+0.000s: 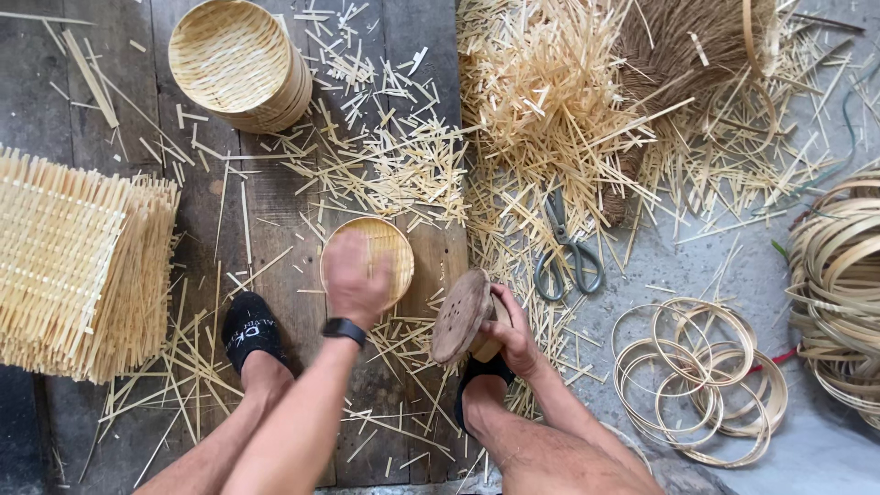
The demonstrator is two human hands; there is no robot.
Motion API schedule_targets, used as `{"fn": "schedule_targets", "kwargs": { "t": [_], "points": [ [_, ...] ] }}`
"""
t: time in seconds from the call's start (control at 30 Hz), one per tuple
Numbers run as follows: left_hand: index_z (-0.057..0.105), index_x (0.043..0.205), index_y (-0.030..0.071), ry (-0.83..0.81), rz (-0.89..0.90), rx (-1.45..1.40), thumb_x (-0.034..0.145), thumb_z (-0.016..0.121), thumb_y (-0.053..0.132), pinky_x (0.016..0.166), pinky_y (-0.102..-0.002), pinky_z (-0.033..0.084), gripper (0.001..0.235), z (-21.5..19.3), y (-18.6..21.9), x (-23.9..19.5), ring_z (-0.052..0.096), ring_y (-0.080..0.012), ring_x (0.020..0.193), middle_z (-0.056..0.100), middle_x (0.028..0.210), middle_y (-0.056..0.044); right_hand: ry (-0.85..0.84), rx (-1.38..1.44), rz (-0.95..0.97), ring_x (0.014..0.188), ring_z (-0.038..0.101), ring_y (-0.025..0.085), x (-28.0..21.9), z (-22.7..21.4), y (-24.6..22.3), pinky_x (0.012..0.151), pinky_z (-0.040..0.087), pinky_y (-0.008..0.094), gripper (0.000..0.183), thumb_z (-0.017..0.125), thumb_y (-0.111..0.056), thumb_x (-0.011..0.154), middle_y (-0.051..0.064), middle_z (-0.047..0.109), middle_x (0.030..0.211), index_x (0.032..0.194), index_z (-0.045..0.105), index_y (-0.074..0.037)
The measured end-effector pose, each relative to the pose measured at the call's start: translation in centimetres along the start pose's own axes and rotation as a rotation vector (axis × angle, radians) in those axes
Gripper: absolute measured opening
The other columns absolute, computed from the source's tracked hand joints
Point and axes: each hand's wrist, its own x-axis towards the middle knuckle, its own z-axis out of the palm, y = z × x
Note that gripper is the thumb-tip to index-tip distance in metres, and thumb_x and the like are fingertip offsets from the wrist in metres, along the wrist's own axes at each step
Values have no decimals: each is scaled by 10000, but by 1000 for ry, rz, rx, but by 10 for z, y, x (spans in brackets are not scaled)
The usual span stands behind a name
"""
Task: The person sits on the floor and repeatedly assembles small round bamboo baskets. They place a woven bamboo mat over a circular frame, press it into a wooden mold, and trim the excess mat with shears. Finished baskets are stacked nearby.
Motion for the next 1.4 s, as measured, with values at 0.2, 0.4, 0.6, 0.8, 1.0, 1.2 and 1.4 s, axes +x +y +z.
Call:
{"fn": "schedule_targets", "kwargs": {
  "t": [0.2,0.4,0.6,0.8,1.0,1.2,1.4],
  "points": [
    [676,1268,39,-102,80,-10,944,657,214,1167,-498,343,369,32,49,-36,398,-407,1426,538,1468,-234,69,-303,12,1076,627,218,7,4,-4,943,494,339,852,684,-484,655,119,651,1168,1352,503,-29],
    [673,1234,-16,-161,516,37,868,572,-2,1106,-457,474,380,-13,-17,-16,601,-330,1288,673,1320,-178,19,-182,-9,1151,575,202,12,-4,8,1013,435,313,789,678,-349,706,117,617,1232,1387,475,-7],
    [700,1199,-1,98,588,182,955,547,-77,1066,-421,555,297,-83,-71,135,675,-315,1184,722,1223,-191,-10,-84,32,1166,574,213,12,-12,13,1019,431,323,763,659,-317,738,121,624,1245,1399,463,10],
    [734,1128,16,155,408,208,1004,555,-32,1055,-402,541,223,-113,-109,234,698,-318,1150,738,1184,-198,-3,37,99,1214,569,270,15,-16,21,1046,446,392,891,694,-378,716,182,585,1311,1460,393,9],
    [721,1133,-10,21,324,187,964,569,-49,1079,-379,521,230,-95,-125,242,698,-313,1139,739,1174,-195,64,82,225,1311,527,330,16,-19,22,1093,434,457,1130,723,-455,637,202,508,1441,1574,246,-41],
    [706,1197,-3,7,308,209,960,588,-54,1131,-399,471,269,-88,-132,241,648,-312,1226,719,1266,-183,68,50,230,1303,530,349,16,-18,22,1094,439,478,1116,717,-425,641,224,514,1419,1571,252,-20],
    [649,1310,-28,326,207,34,927,742,142,1101,-464,473,429,-68,-54,165,622,-384,1263,631,1375,-241,58,136,217,1298,523,347,21,1,2,1096,446,502,994,664,-398,694,209,499,1400,1536,262,-56]
  ]
}}
